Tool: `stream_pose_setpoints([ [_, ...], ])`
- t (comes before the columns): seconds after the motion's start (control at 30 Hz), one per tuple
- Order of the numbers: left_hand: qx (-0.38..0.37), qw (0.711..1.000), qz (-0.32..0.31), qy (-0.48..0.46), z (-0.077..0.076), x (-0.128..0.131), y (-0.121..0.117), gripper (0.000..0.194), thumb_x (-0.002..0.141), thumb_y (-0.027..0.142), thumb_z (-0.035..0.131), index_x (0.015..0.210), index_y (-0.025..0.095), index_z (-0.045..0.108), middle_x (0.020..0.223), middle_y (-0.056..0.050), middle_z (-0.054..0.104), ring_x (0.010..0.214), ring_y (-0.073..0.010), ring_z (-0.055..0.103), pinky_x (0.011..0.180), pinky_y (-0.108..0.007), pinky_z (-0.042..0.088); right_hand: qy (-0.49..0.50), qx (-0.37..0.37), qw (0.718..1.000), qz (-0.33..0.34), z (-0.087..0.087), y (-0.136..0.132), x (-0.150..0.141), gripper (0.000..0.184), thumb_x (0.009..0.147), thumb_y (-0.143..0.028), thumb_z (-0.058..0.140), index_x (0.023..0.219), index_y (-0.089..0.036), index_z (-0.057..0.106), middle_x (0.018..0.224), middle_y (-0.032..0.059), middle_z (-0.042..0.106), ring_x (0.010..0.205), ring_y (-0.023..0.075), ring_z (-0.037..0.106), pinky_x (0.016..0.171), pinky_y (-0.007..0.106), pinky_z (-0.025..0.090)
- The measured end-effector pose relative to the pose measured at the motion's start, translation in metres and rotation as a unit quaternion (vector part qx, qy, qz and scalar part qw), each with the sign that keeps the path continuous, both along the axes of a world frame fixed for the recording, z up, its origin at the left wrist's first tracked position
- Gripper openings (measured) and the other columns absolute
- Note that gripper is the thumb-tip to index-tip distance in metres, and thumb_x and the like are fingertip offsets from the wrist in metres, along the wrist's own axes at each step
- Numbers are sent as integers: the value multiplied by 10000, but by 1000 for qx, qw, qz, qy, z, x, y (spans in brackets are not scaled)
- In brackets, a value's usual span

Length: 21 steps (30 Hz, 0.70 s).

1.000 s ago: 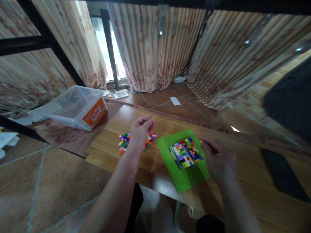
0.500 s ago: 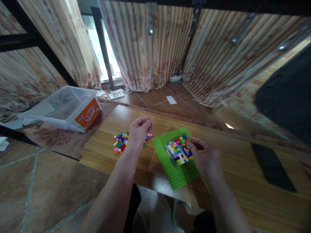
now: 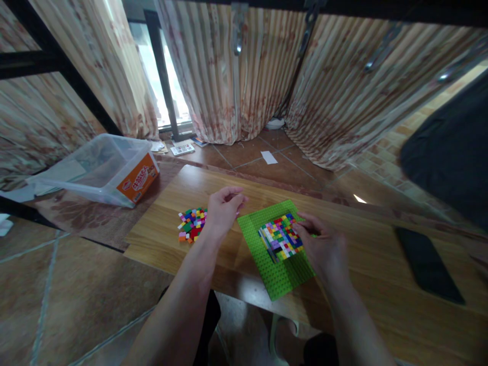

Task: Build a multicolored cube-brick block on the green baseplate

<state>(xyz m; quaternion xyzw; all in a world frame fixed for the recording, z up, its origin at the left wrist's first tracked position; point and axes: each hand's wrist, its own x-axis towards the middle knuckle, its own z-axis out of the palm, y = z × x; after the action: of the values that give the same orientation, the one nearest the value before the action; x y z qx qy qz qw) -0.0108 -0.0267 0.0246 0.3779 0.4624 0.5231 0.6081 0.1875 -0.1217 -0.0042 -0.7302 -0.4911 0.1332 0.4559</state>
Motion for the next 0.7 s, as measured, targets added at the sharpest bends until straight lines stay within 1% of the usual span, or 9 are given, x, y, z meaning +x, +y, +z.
stream_pose_setpoints([
  [0.17,3,1000,-23,6,-1,6,-2,152,656,175,736,800,144,701,654,-27,701,597,-103,617,611,-221,491,45,-10,999,-6,-2,2,2,396,756,-455,689,1041,-184,738,801,63,764,694,200,700,698,337,557],
  [0.37,1,999,-31,16,-2,9,-2,148,647,159,728,789,143,690,627,-16,693,595,-111,631,616,-222,499,79,-9,997,-1,-3,2,-2,383,751,-457,690,1017,-186,738,813,68,767,721,210,709,744,369,564],
  [0.5,7,999,-24,22,-4,8,0,145,657,169,721,798,141,695,635,-20,698,590,-106,628,610,-216,492,78,4,997,-2,0,-2,2,415,737,-445,720,1056,-181,723,882,83,767,764,212,717,756,369,573],
  [0.57,11,999,-19,29,-5,6,1,151,663,173,716,810,142,697,639,-19,698,577,-102,617,591,-211,479,60,28,997,-32,4,-3,6,388,771,-442,688,1047,-171,727,898,98,764,767,215,718,737,365,576],
  [0.67,12,999,-12,37,-5,2,3,159,672,180,707,828,148,699,652,-19,703,559,-98,603,561,-205,460,49,97,988,-110,12,-3,10,338,832,-420,625,1011,-155,734,870,108,758,749,215,715,695,354,571],
  [0.7,15,999,-6,35,-4,1,3,154,674,183,707,825,150,699,655,-17,702,568,-99,606,569,-207,463,48,121,983,-126,13,-3,9,326,840,-412,619,1002,-153,735,854,104,755,741,212,712,686,348,569],
])
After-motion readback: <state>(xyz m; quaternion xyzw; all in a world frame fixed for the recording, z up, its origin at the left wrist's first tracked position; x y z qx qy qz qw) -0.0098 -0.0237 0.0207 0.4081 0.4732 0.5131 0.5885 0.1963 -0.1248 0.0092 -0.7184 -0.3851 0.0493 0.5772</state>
